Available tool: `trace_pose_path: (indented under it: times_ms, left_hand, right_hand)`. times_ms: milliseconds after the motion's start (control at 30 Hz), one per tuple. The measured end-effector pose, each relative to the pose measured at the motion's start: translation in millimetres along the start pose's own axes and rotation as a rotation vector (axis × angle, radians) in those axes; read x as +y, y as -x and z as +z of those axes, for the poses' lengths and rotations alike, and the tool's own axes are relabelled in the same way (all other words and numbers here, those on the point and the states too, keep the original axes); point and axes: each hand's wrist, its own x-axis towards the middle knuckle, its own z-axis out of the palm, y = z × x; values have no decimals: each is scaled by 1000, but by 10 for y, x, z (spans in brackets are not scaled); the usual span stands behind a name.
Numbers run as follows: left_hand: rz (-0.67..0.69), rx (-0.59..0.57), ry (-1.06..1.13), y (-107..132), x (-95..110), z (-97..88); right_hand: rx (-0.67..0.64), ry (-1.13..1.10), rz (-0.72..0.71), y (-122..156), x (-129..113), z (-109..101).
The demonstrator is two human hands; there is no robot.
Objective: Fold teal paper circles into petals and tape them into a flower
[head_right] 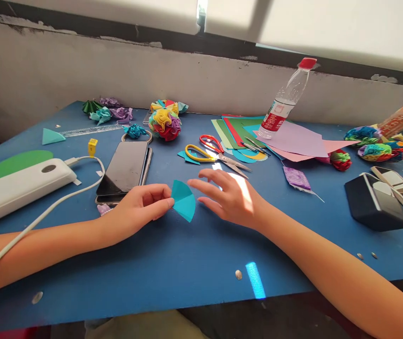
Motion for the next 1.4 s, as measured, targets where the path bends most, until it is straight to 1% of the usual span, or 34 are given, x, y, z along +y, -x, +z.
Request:
trace_pose_path:
  times_ms: [67, 100, 133, 167, 233, 367, 500, 600, 700, 800, 867, 1067, 1133, 1200, 1267, 1300, 1400]
  left_hand:
    - [2, -37, -10, 3, 3, 5]
    - [3, -58, -27, 6, 4, 8]
    - [2, -79, -47, 10, 6, 10]
    - [3, -98, -66, 15, 7, 11]
    - [5, -131, -98, 25, 12, 8]
    - [19, -177, -153, 40, 20, -3]
    - [35, -151, -175, 45, 5, 4]
    - [63, -132, -191, 47, -9, 16]
    - [62, -123, -186, 54, -8, 20]
    - [48, -132, -131, 64, 9, 19]
    - [64, -132, -135, 70, 20, 21]
    - [215, -46, -336, 89, 4, 38]
    - [234, -36, -348, 92, -5, 39]
    - [243, -25, -357, 91, -10, 38]
    - [250, -19, -366, 88, -11, 39]
    - [252, -19, -369, 86, -10, 40]
    - [263, -29, -375, 81, -9, 44]
  right_hand:
    - [49, 180, -231, 6, -61, 16]
    - [78, 219, -307, 4, -103, 17]
    - [103, 219, -346, -1, -148, 17]
    - [124, 183, -343, -7, -192, 15]
    - [151, 35, -227, -19, -264, 16]
    - [110, -353, 131, -43, -318, 48]
    - [53, -716, 447, -72, -338, 86]
    - [27, -877, 616, -91, -387, 83]
    - [17, -931, 684, -95, -444, 67]
    - [51, -864, 685, -90, -484, 62]
    - [76, -817, 671, -87, -501, 63]
    - [77, -787, 680, -95, -538, 55]
    - [92, -830, 699, -98, -547, 60]
    - [131, -913, 718, -99, -552, 68]
    - [138, -994, 743, -102, -550, 70]
    - [110, -1023, 758, -106, -547, 68]
    - [-79, -1081, 792, -123, -530, 47]
